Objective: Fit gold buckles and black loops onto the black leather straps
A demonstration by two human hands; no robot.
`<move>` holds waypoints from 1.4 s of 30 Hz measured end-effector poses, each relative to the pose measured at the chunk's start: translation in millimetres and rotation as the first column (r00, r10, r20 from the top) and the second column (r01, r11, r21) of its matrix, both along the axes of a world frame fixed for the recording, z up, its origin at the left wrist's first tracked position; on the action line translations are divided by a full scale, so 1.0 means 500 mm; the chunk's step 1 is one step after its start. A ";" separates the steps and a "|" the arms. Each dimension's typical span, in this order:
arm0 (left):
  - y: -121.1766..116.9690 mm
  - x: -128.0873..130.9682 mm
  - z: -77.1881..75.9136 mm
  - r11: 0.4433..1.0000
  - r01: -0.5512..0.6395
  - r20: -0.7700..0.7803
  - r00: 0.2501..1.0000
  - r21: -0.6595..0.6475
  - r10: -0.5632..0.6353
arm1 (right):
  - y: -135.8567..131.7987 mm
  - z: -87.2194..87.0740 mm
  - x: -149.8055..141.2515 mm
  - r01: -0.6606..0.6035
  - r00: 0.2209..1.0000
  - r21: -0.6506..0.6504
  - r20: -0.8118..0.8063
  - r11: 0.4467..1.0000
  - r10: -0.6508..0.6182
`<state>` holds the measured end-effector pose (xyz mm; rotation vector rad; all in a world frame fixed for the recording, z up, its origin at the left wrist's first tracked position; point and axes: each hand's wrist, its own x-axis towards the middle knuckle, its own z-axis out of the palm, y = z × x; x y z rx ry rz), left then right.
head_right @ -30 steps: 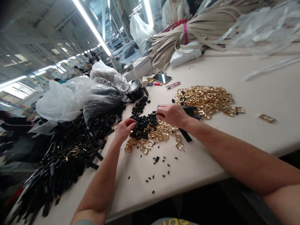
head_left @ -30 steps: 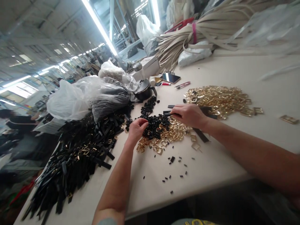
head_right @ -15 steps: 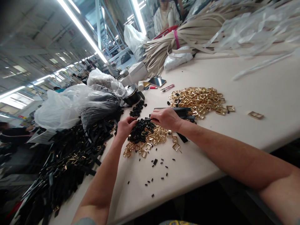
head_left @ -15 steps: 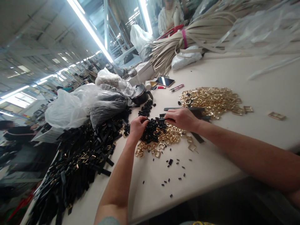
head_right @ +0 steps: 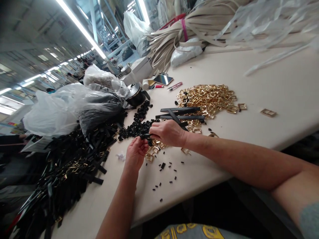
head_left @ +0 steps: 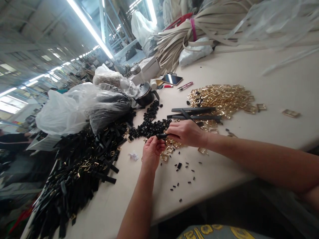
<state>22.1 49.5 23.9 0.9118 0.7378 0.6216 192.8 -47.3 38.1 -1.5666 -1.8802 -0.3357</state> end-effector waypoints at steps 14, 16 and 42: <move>-0.013 -0.004 0.015 0.980 0.091 0.032 0.996 -0.178 -0.087 | -0.002 -0.001 -0.004 -0.068 0.996 0.007 -0.064 0.998 0.068; -0.009 -0.003 0.016 0.987 0.033 0.019 0.999 -0.156 -0.030 | -0.002 -0.001 -0.004 -0.088 0.993 0.004 -0.075 0.996 0.088; -0.002 -0.013 0.008 0.987 0.011 0.030 1.000 -0.161 -0.006 | -0.003 0.000 -0.002 -0.057 0.998 -0.037 0.011 0.998 0.057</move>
